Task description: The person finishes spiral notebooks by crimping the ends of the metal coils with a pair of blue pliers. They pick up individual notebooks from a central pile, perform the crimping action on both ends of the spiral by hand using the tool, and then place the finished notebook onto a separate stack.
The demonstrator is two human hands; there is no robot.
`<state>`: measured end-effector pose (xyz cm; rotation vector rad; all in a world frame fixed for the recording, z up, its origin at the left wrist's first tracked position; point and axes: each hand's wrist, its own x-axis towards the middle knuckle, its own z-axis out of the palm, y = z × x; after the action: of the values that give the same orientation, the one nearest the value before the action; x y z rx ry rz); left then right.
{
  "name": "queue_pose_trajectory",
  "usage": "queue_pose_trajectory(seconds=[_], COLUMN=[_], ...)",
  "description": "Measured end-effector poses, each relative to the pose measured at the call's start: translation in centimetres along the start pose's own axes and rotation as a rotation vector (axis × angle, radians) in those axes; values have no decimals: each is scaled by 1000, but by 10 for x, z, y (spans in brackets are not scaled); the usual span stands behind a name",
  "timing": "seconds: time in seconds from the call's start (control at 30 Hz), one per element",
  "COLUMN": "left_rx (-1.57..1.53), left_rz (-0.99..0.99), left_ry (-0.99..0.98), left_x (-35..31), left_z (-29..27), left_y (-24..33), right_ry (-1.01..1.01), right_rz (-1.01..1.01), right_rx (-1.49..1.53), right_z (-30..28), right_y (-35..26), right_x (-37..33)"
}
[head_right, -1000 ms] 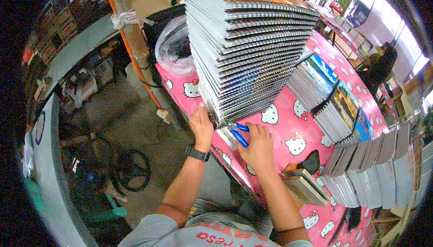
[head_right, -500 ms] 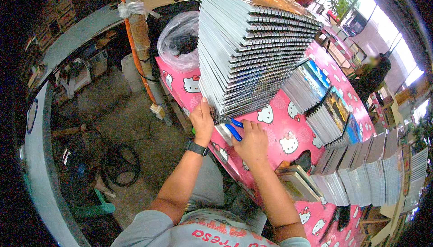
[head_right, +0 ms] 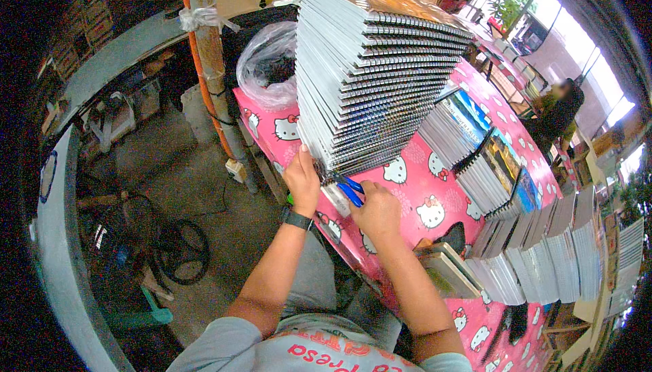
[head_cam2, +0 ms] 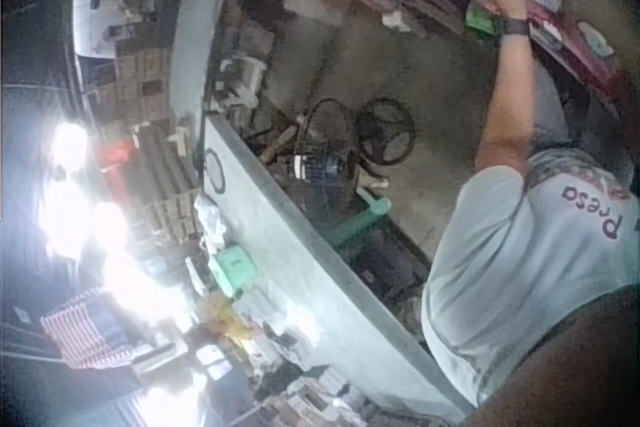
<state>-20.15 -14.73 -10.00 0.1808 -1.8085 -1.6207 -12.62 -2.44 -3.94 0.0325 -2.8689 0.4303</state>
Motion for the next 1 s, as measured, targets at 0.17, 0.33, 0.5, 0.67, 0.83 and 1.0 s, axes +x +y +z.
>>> queue_pose_trajectory(seconds=[0.17, 0.33, 0.5, 0.67, 0.83, 1.0], left_rx=[83, 11, 0, 99, 16, 47], left_rz=[-37, -29, -48, -55, -71, -79], left_ry=[-30, 2, -8, -35, -29, -9], left_x=[7, 6, 7, 9, 8, 13], left_z=[-2, 1, 0, -2, 0, 1], left_y=[-2, 1, -4, -2, -1, -9], right_ry=[215, 101, -119, 102, 48, 55], right_rz=[-173, -83, 139, -93, -45, -4], right_rx=[-131, -137, 64, -148, -74, 43], right_z=[1, 4, 4, 10, 15, 17], right_y=[1, -5, 1, 4, 6, 10], right_x=[-3, -2, -8, -9, -8, -11])
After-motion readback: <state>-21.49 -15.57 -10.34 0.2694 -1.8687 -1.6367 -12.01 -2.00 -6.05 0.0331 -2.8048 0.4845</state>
